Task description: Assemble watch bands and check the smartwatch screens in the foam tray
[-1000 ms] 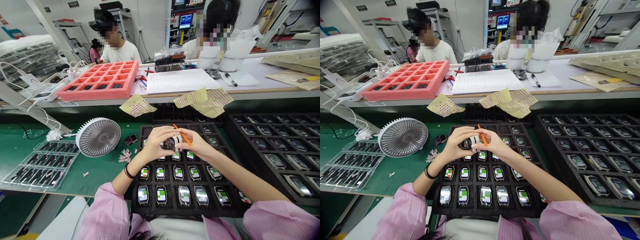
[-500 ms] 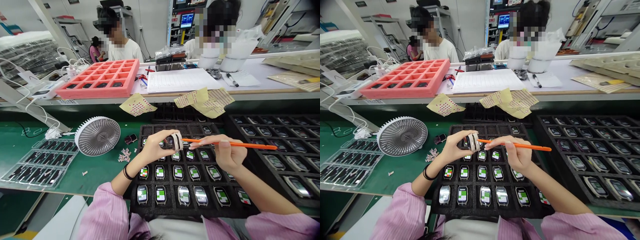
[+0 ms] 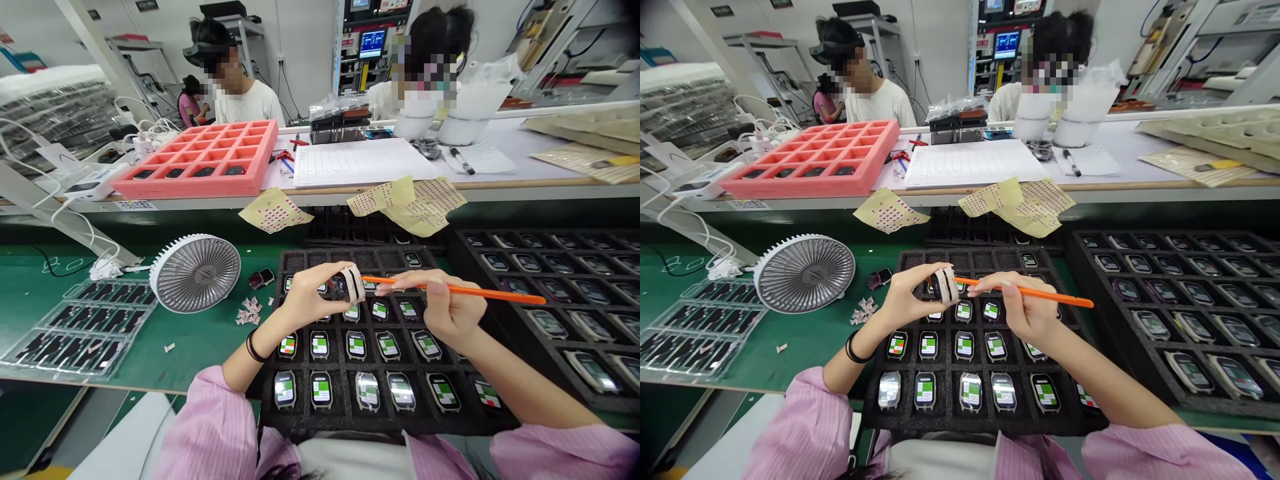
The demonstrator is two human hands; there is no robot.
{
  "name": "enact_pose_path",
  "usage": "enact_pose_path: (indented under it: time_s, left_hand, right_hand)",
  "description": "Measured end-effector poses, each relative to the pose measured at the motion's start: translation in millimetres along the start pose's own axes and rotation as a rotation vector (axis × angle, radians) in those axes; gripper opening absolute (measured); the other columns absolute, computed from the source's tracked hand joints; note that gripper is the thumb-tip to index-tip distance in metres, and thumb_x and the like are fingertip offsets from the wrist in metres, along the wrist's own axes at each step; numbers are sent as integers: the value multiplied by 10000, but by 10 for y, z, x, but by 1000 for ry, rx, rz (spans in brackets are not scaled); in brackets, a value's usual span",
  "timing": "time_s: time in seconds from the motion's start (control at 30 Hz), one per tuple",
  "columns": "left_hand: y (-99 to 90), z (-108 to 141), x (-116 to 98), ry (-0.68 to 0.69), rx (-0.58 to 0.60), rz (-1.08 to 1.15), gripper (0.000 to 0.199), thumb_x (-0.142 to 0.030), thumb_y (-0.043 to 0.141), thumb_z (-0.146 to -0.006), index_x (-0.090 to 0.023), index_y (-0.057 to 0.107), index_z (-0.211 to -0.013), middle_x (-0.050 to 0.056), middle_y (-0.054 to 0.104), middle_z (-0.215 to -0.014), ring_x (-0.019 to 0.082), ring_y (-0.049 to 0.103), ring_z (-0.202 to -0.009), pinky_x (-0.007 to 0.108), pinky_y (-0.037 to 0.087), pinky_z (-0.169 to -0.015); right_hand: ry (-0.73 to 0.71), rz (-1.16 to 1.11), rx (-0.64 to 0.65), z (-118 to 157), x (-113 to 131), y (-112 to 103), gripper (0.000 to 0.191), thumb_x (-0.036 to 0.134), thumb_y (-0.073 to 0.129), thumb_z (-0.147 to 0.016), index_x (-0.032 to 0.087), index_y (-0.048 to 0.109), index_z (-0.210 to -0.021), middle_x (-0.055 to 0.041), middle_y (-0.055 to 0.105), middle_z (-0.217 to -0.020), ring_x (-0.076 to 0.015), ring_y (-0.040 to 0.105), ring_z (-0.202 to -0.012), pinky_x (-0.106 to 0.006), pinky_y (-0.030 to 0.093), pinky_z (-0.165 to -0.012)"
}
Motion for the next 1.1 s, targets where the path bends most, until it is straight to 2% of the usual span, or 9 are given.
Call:
enact_pose_path:
  time_s: [0.13,0.33,0.47,0.6,0.77,0.83,0.93,1.0,1.1]
  left_hand:
    - [16,-3,-17,-47,33,5,506,-172,755,-668,-152,614,-1154,101,707,-1122,200,701,-917,264,577,-722]
    - [18,-26,-68,-66,78,5,499,-182,739,-676,-169,618,-1160,98,706,-1124,221,696,-946,304,579,-774]
    - [-1,-33,-69,-76,81,-4,490,-172,733,-678,-162,620,-1154,97,709,-1114,205,701,-897,275,577,-726]
    - [12,-17,-51,-80,77,-8,482,-178,731,-685,-161,619,-1153,92,713,-1099,197,698,-889,277,571,-743]
    - [57,-5,33,-85,86,-29,470,-173,729,-688,-159,617,-1144,79,710,-1102,187,688,-900,282,553,-790]
    - [36,-30,169,-147,138,-85,470,-217,737,-693,-174,619,-1146,67,705,-1105,186,678,-899,288,547,-796]
    - [-77,-71,551,-326,252,-355,422,-319,739,-710,-187,650,-1101,68,694,-1075,232,642,-984,333,528,-852]
    - [-171,-63,870,-470,364,-567,401,-329,725,-723,-176,659,-1087,84,672,-1072,266,606,-1045,339,522,-843]
    - [-235,-17,1256,-610,530,-699,413,-318,725,-721,-160,656,-1096,104,644,-1102,285,586,-1070,326,520,-814]
  right_hand:
    - [33,14,-6,-29,36,-20,348,267,362,-990,242,694,-889,-19,751,-756,-172,730,-744,-295,601,-689]
    - [60,-15,10,-21,84,-8,372,333,361,-982,253,701,-852,-37,755,-748,-203,733,-734,-359,617,-695]
    - [42,-28,14,-10,75,6,358,304,370,-979,253,707,-870,-29,757,-759,-194,732,-735,-349,617,-709]
    - [32,-27,34,-12,64,27,345,279,372,-984,262,707,-902,-21,757,-783,-185,729,-769,-332,605,-730]
    - [101,-51,87,-28,-1,84,347,334,377,-989,247,696,-886,-30,748,-770,-180,725,-750,-315,593,-692]
    - [155,-86,58,-42,-66,54,352,366,378,-987,237,688,-883,-35,744,-771,-189,725,-745,-332,594,-693]
    - [273,-123,-87,-41,-277,-92,285,392,433,-966,234,658,-891,-29,730,-776,-202,722,-729,-371,590,-712]
    - [341,-29,-129,-3,-502,-196,213,409,523,-924,237,639,-877,-17,715,-767,-202,712,-714,-379,580,-728]
    - [401,250,-48,107,-926,-299,269,451,523,-908,220,627,-817,-25,690,-723,-198,687,-681,-368,556,-737]
Point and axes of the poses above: each hand's wrist, its own z-axis away from the middle knuckle, its own y-axis out of the palm, x = y × z, the point moved 4 cm from there along -z, towards the middle knuckle
